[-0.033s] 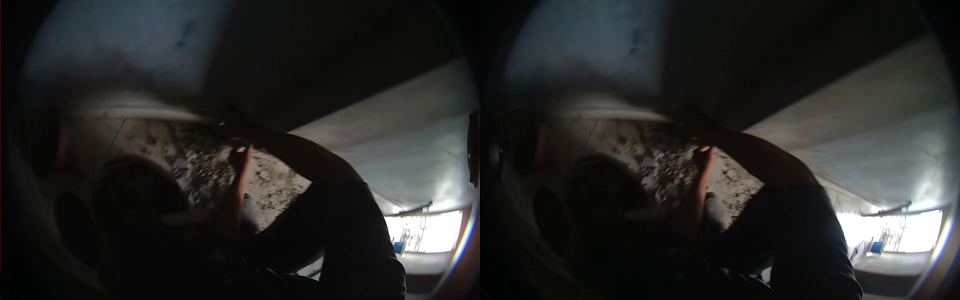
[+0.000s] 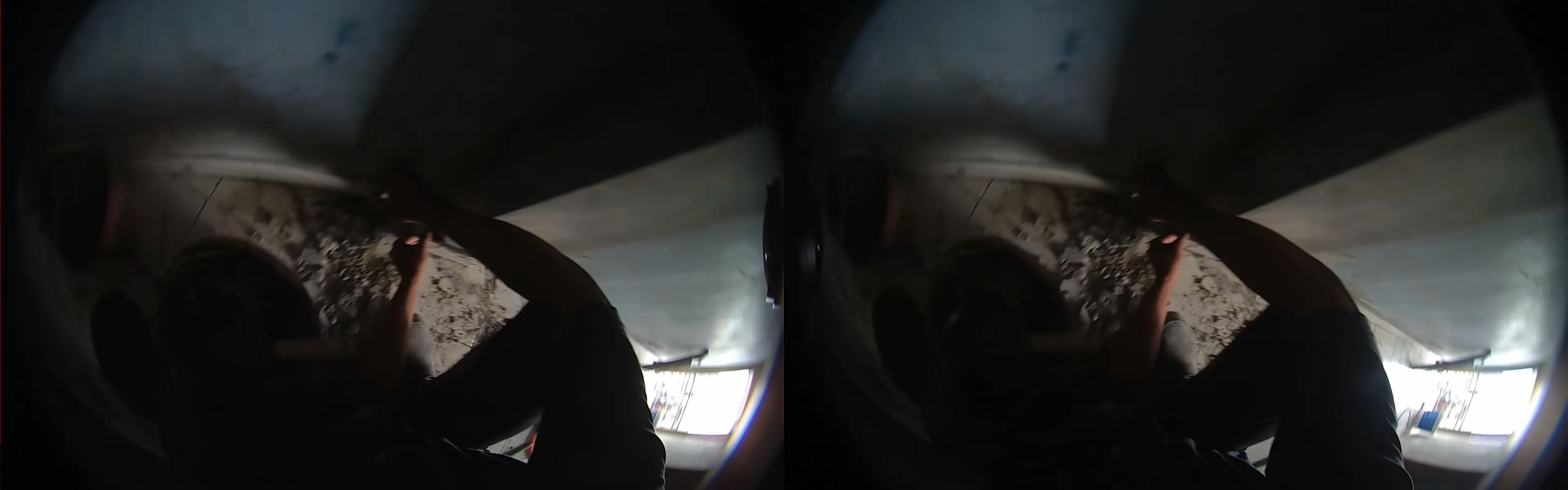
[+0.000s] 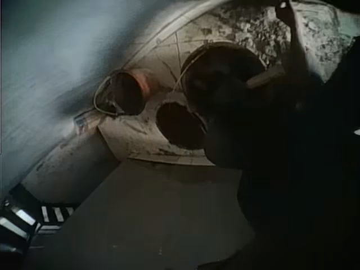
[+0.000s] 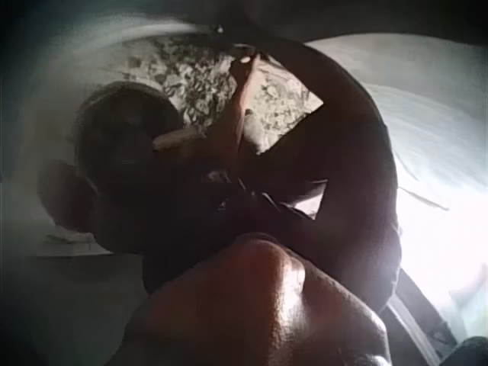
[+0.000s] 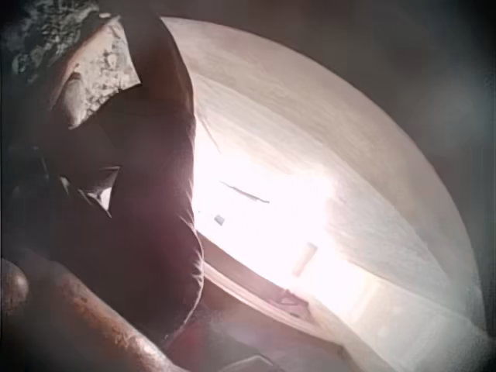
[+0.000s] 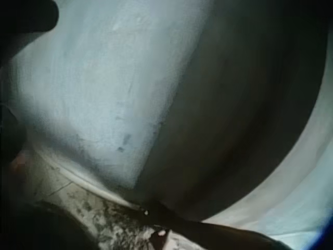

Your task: Apply mortar to a tile and press it into place on the wall/floor edge.

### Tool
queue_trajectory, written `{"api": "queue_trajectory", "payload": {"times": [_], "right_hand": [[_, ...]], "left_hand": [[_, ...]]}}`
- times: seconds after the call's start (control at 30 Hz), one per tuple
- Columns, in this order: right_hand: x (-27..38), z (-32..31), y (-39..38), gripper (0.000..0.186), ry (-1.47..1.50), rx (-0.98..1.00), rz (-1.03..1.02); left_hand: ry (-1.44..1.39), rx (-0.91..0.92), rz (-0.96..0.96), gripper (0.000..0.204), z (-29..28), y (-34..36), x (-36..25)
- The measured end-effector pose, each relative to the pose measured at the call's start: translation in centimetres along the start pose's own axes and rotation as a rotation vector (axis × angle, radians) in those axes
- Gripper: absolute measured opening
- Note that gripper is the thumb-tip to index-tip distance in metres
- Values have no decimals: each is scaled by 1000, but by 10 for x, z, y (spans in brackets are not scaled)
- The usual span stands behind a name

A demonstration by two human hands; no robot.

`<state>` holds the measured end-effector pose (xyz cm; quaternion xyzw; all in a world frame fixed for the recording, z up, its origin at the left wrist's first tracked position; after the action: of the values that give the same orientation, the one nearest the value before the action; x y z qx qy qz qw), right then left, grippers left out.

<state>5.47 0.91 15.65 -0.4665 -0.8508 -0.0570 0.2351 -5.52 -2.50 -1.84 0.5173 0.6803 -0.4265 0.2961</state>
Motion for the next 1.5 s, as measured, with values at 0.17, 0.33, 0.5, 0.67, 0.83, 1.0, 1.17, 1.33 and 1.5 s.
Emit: {"api": "queue_trajectory", "payload": {"times": [0.17,0.33,0.5,0.67,0.83,1.0,1.17,1.33,1.5], "right_hand": [[-7,-9,6,35,-106,-66,-1],[5,-7,14,36,-317,52,0],[12,-3,18,30,-254,120,50],[18,6,23,28,-333,241,93],[17,17,34,26,-332,276,106],[1,33,38,30,-422,229,-15],[-9,50,42,30,-554,193,-153],[9,45,44,30,-419,270,29],[17,35,49,36,-449,315,-51]], "left_hand": [[-399,-370,-130,37,-5,-12,-23],[-454,-297,-182,42,-10,-12,-30],[-504,-136,-116,48,-12,-10,-30],[-372,-103,21,44,-14,-4,-28],[199,-123,590,29,-7,-3,-29],[-42,-86,464,20,3,5,-24],[25,-11,415,24,0,4,-31],[-223,53,192,30,-12,2,-30],[-147,141,159,39,-8,7,-29]]}}
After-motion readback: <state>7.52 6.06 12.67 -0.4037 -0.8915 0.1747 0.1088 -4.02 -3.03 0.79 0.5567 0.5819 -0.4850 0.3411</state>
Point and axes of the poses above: each hand's wrist, its own y-axis towards the middle knuckle, its own z-axis out of the palm, x = y × z, the point moved 3 cm from there along y, towards the middle knuckle, and after that the axes turned 4 degrees about -x, right-handed, at the moved point
